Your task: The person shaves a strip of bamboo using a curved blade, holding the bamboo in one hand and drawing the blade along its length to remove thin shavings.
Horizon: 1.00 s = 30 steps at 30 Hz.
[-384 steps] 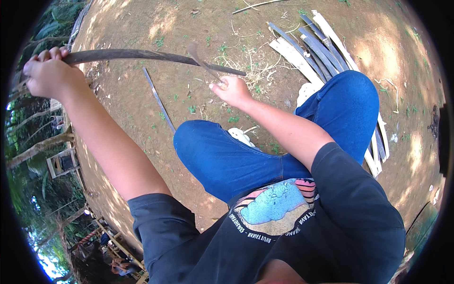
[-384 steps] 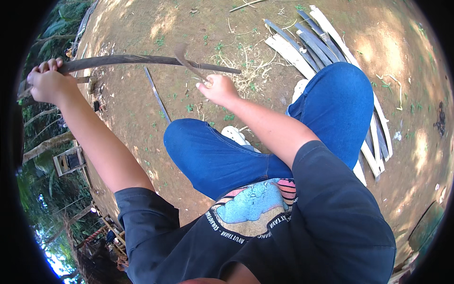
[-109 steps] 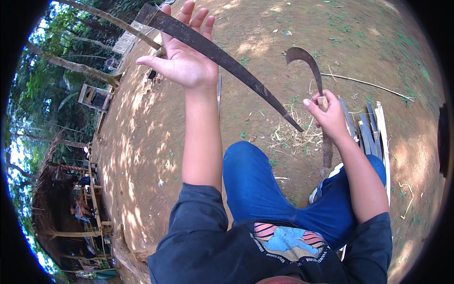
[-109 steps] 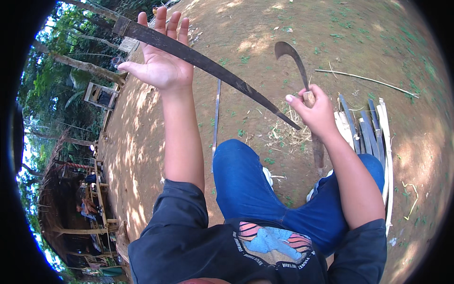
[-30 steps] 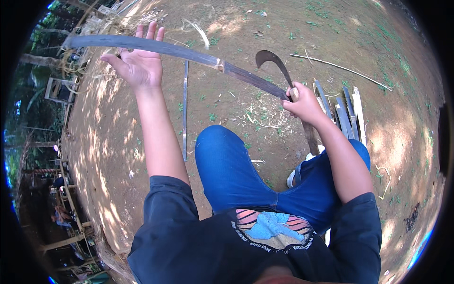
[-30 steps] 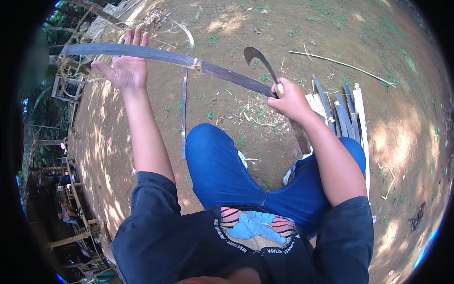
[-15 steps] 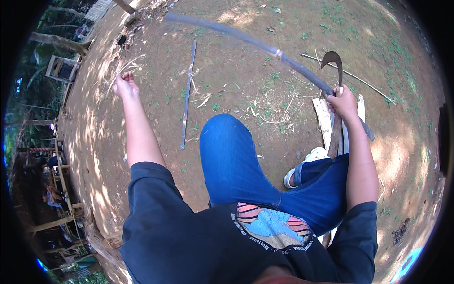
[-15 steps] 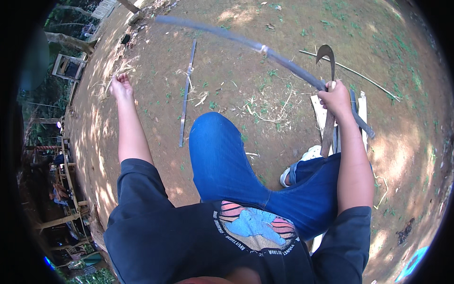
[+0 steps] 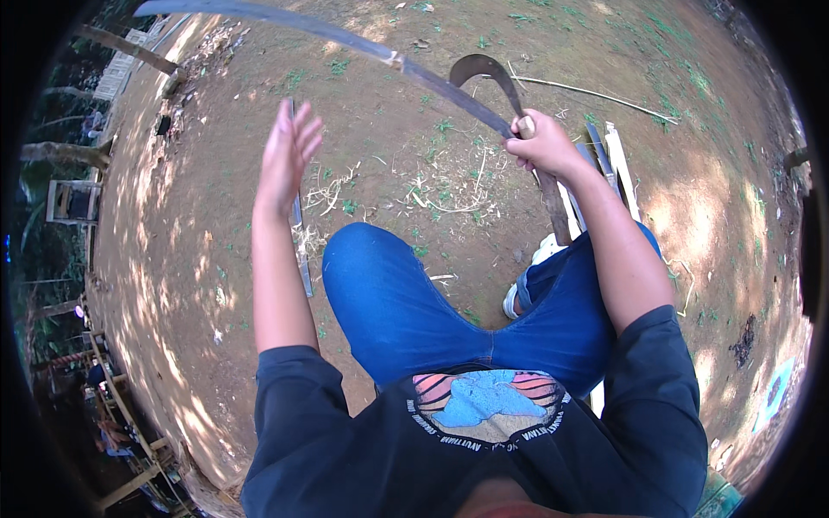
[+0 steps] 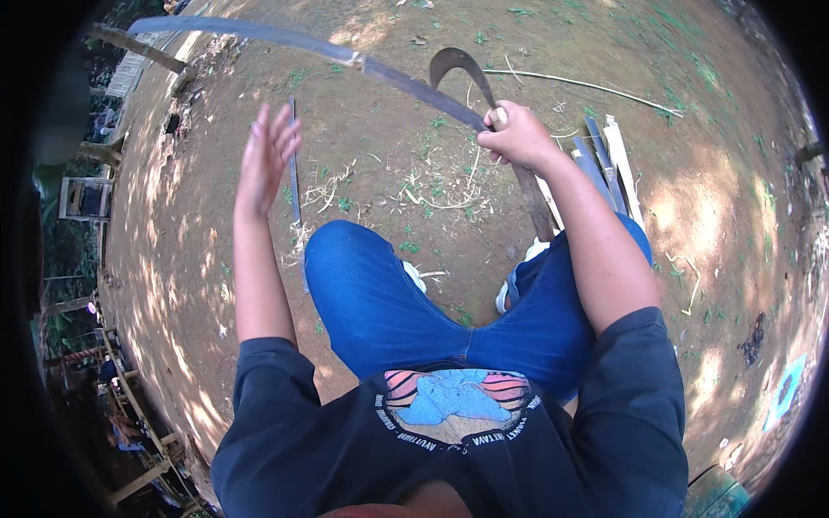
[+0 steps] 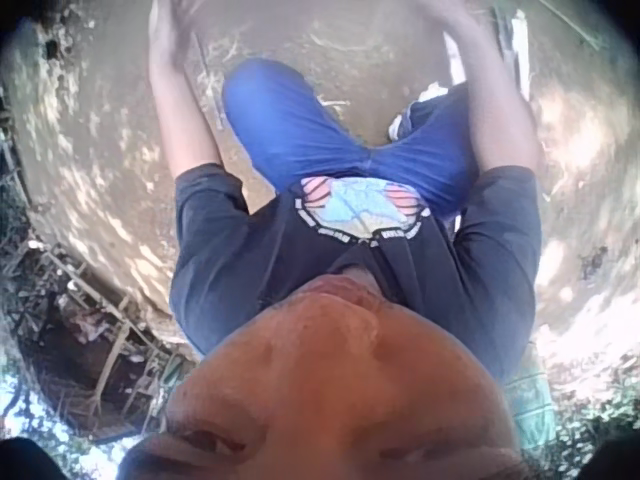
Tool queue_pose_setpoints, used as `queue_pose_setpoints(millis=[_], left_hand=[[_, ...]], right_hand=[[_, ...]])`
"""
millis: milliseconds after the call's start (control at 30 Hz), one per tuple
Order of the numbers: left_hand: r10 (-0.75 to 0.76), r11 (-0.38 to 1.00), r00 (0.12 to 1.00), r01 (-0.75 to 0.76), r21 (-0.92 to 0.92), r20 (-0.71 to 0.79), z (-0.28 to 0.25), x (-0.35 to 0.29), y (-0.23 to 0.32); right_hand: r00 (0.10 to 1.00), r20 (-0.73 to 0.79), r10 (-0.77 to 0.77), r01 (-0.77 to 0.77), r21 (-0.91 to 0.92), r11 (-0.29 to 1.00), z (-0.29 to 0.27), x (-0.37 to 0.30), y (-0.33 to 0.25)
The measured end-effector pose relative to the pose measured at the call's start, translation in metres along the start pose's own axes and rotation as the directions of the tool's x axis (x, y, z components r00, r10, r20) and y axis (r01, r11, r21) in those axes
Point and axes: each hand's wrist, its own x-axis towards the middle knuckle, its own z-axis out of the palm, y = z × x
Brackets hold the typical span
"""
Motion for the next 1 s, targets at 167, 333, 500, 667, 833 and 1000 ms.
queue_pose_setpoints(millis=[167,333,500,667,833,1000], left_hand=[[0.432,0.697,0.901,-0.355,-0.624,-0.03,0.051,0.045,0.108],[0.516,0.635,0.847,-0.28,-0.72,0.125,0.048,0.038,0.118],[0.642,0.709,0.638,-0.284,-0.645,0.425,0.049,0.028,0.124],[0.41,0.8,0.861,-0.498,-0.334,-0.302,0.092,0.023,0.121],[0.364,0.853,0.859,-0.463,-0.242,-0.36,0.105,0.018,0.086],[0.34,0.856,0.838,-0.464,-0.228,-0.427,0.097,-0.003,0.09]], right_hand=[[0.943,0.327,-0.069,0.001,0.202,0.979,0.014,0.002,-0.005],[0.874,0.483,-0.058,-0.059,0.222,0.973,0.027,0.006,0.004],[0.809,0.585,-0.056,-0.106,0.238,0.965,0.041,0.013,0.021],[0.939,0.343,-0.02,0.016,0.015,1.0,0.041,0.015,0.017],[0.946,-0.023,-0.323,0.302,-0.297,0.906,0.038,0.017,0.031],[0.916,0.03,-0.4,0.395,0.108,0.912,0.06,-0.04,-0.02]])
